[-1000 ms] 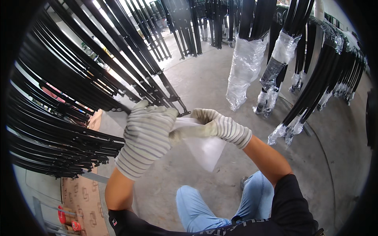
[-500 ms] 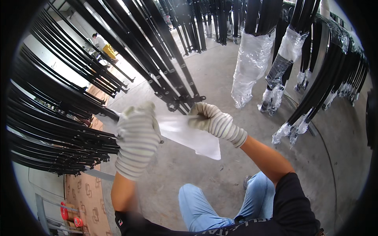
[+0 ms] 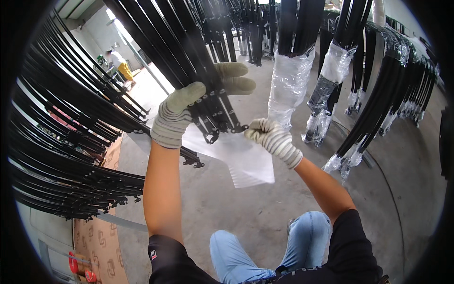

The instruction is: The person wraps the ends of long black metal poles hanging from a rack using white foam sheets and clear plastic wrap, then gathers additional foam sheets from a stack on a pallet.

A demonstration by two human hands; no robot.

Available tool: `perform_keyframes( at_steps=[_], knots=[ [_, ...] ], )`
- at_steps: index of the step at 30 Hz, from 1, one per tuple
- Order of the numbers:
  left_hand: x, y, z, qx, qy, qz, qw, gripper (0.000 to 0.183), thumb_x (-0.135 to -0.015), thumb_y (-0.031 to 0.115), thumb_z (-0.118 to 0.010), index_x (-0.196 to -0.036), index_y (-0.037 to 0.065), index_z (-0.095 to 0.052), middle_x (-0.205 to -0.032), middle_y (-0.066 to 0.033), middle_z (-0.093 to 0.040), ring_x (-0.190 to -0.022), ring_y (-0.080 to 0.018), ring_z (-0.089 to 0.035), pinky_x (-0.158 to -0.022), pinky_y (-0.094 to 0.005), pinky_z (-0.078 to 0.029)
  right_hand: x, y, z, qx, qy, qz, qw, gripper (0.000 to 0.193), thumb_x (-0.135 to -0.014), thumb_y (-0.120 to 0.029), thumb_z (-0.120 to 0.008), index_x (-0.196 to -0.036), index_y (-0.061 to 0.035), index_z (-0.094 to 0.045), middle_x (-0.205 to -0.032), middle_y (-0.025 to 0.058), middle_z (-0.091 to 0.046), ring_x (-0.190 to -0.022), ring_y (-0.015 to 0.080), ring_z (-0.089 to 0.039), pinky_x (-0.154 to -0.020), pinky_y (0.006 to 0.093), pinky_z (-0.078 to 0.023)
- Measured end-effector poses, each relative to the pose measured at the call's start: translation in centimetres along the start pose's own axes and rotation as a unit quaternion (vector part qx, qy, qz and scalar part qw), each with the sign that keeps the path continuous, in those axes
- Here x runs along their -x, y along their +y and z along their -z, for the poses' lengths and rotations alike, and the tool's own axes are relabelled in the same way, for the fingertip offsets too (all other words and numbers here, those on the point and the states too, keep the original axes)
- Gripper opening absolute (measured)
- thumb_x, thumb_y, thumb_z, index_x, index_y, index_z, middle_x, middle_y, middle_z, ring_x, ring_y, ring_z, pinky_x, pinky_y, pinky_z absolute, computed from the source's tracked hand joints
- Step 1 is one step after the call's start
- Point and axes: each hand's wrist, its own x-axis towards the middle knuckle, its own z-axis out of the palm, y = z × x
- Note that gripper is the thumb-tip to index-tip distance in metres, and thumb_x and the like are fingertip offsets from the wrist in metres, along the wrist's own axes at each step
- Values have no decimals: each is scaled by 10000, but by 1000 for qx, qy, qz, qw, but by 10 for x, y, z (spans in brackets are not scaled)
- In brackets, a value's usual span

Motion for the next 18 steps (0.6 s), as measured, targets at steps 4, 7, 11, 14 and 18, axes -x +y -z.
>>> perform_keyframes(
  at_steps=[4,7,11,14,18],
  knots=[
    [5,0,-9,-4,47,-37,998,888,-647,529,-602,-1208,-111,-346,-1110,-297,-482,-1054,-367,-496,-802,-393,-491,-16,-40,21,74,-32,-19,997,282,-769,-238,-630,-952,-25,-610,-798,104,-636,-723,177,-598,-675,260,-463],
    [8,2,-14,0,76,-35,996,908,-631,545,-609,-1200,-115,-357,-1116,-303,-476,-1070,-375,-484,-841,-395,-465,-16,-50,21,61,-16,-7,998,233,-784,-187,-602,-944,-18,-606,-808,98,-631,-744,156,-583,-688,251,-455],
    [22,10,-16,6,98,-24,995,862,-669,538,-574,-1192,-116,-373,-1123,-308,-471,-1086,-398,-464,-896,-384,-424,-16,-72,14,-23,12,37,999,174,-787,-139,-591,-907,-14,-606,-785,86,-626,-731,129,-567,-678,249,-457],
    [29,11,-20,-1,123,-20,992,818,-713,518,-539,-1195,-121,-368,-1116,-304,-479,-1062,-384,-487,-896,-375,-425,-21,-87,20,-51,20,68,996,155,-783,-130,-598,-885,-13,-608,-753,74,-622,-702,116,-555,-665,251,-461],
    [40,20,-24,-39,199,-30,979,592,-811,388,-511,-1170,-75,-427,-1082,-236,-533,-1026,-291,-532,-858,-340,-458,-25,-124,32,8,24,116,993,151,-782,-134,-607,-876,-16,-613,-746,62,-620,-683,107,-545,-650,252,-466]
  ],
)
